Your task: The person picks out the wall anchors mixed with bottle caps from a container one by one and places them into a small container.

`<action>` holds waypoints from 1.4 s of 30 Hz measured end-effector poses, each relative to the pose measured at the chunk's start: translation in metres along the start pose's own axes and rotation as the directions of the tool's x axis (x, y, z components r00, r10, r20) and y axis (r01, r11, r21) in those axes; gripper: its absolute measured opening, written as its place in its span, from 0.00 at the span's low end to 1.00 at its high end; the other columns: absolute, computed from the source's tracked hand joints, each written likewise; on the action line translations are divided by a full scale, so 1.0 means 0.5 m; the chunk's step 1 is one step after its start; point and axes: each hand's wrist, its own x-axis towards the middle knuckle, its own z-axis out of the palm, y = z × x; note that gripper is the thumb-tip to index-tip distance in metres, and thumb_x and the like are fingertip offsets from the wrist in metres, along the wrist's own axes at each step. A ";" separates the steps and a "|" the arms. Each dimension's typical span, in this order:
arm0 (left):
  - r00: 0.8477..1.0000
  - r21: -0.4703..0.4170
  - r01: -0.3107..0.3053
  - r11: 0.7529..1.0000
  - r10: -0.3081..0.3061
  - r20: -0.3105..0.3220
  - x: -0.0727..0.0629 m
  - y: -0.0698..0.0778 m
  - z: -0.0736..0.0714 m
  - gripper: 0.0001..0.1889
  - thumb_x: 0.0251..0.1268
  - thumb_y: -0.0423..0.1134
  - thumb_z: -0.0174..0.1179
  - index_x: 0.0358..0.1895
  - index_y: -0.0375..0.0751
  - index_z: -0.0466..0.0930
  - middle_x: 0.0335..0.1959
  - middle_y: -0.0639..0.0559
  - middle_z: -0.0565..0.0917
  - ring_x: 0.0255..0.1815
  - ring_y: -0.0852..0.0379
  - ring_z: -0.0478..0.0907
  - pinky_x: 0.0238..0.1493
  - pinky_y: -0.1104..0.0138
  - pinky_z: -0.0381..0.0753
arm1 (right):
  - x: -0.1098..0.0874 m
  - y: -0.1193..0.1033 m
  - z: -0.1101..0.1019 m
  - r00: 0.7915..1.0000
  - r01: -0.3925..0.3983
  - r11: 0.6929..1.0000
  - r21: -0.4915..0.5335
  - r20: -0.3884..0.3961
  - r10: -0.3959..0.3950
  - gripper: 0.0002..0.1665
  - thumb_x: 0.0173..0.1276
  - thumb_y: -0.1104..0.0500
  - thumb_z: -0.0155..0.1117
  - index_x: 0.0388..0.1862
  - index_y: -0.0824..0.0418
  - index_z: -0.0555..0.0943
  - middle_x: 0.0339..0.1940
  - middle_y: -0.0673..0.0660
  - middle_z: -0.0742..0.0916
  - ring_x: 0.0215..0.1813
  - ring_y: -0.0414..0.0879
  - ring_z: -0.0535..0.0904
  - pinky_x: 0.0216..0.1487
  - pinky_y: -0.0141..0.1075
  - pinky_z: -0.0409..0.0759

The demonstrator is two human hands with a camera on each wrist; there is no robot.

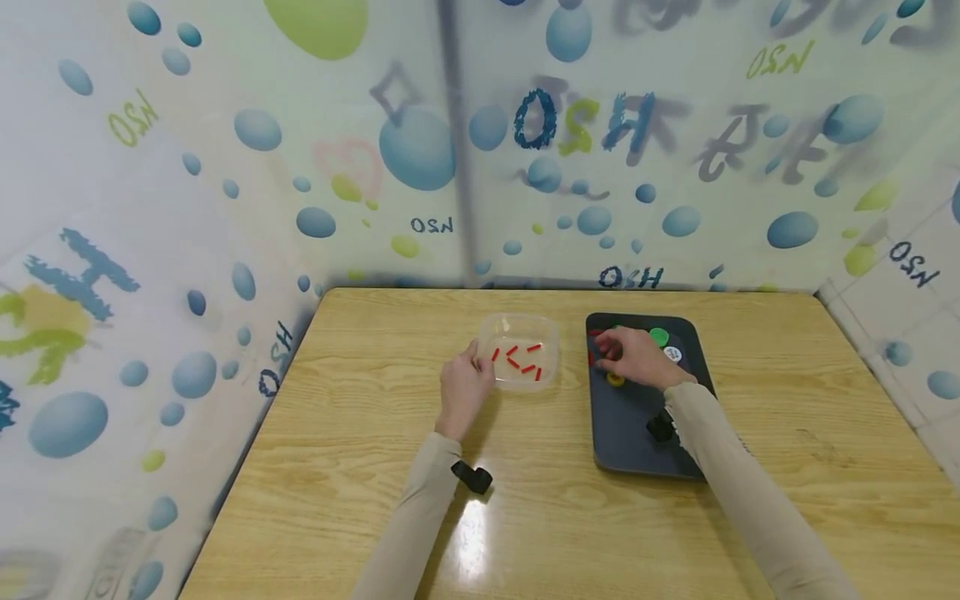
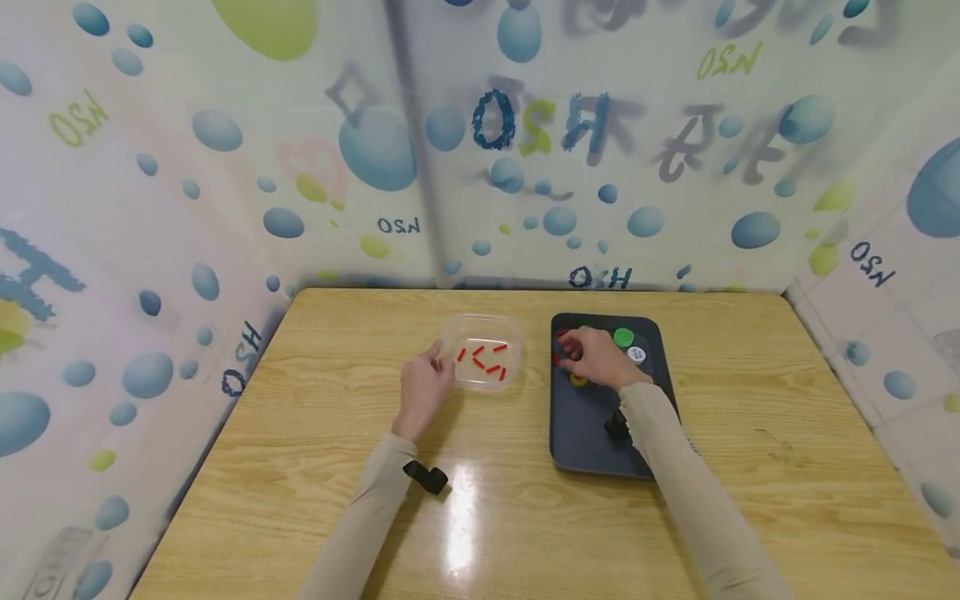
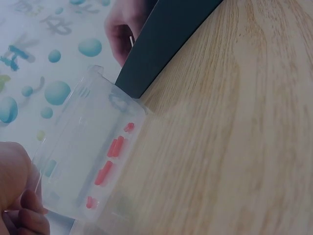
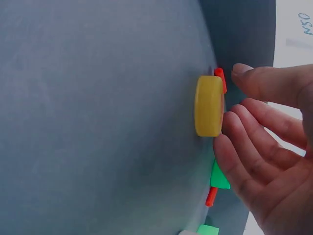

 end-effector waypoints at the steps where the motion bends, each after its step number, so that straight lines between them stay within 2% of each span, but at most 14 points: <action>1: 1.000 -0.003 0.001 1.000 -0.001 0.001 0.000 0.001 0.000 0.25 0.58 0.31 0.53 0.60 0.25 0.80 0.11 0.59 0.60 0.13 0.66 0.49 0.15 0.70 0.51 | 0.001 0.000 0.001 1.000 0.000 1.000 -0.004 0.004 0.000 0.21 0.65 0.62 0.70 0.55 0.70 0.82 0.46 0.65 0.87 0.45 0.54 0.84 0.48 0.49 0.83; 9: 1.000 0.001 -0.004 1.000 0.004 -0.016 -0.001 0.003 0.000 0.25 0.57 0.31 0.53 0.59 0.25 0.81 0.11 0.58 0.62 0.14 0.65 0.51 0.15 0.70 0.52 | 0.009 0.002 0.010 0.999 -0.009 1.000 -0.021 0.034 0.010 0.21 0.64 0.63 0.70 0.55 0.71 0.81 0.45 0.64 0.87 0.46 0.55 0.84 0.49 0.50 0.83; 16: 1.000 0.005 -0.012 1.000 0.012 -0.020 0.000 0.000 0.003 0.25 0.57 0.31 0.53 0.59 0.25 0.81 0.12 0.57 0.64 0.14 0.64 0.54 0.15 0.69 0.54 | 0.011 0.005 0.021 1.000 0.025 0.996 -0.088 0.008 -0.024 0.21 0.62 0.63 0.71 0.53 0.71 0.83 0.43 0.64 0.87 0.44 0.55 0.85 0.48 0.50 0.83; 21: 1.000 -0.016 0.006 1.000 -0.006 -0.005 0.000 -0.002 0.003 0.25 0.59 0.31 0.53 0.61 0.25 0.80 0.12 0.59 0.62 0.12 0.66 0.53 0.14 0.71 0.53 | 0.012 0.009 0.027 0.998 0.061 0.990 -0.128 -0.014 -0.063 0.18 0.62 0.64 0.71 0.50 0.71 0.84 0.40 0.62 0.86 0.40 0.54 0.84 0.46 0.49 0.83; 27: 1.000 -0.022 0.017 1.000 -0.017 0.006 0.000 -0.001 0.001 0.25 0.60 0.31 0.53 0.62 0.25 0.79 0.12 0.59 0.63 0.13 0.65 0.54 0.13 0.71 0.52 | 0.010 0.011 0.031 0.998 0.053 0.989 -0.134 -0.025 -0.057 0.17 0.63 0.64 0.71 0.49 0.70 0.84 0.40 0.62 0.85 0.40 0.54 0.84 0.45 0.50 0.83; 35: 0.999 -0.011 0.033 0.999 -0.032 0.006 0.000 0.004 0.000 0.25 0.60 0.31 0.53 0.62 0.27 0.79 0.13 0.57 0.64 0.14 0.64 0.55 0.15 0.70 0.54 | 0.008 0.010 0.030 0.999 0.029 0.998 -0.064 -0.035 -0.031 0.16 0.65 0.63 0.69 0.49 0.70 0.84 0.40 0.63 0.87 0.42 0.54 0.85 0.47 0.50 0.83; 42: 0.999 -0.024 0.030 0.999 -0.030 -0.009 -0.003 0.005 0.000 0.25 0.59 0.31 0.53 0.61 0.26 0.80 0.12 0.57 0.64 0.14 0.63 0.54 0.15 0.69 0.54 | -0.004 0.006 0.018 0.999 -0.009 1.000 0.015 -0.036 0.009 0.15 0.68 0.59 0.67 0.50 0.66 0.84 0.41 0.60 0.88 0.42 0.50 0.84 0.46 0.47 0.83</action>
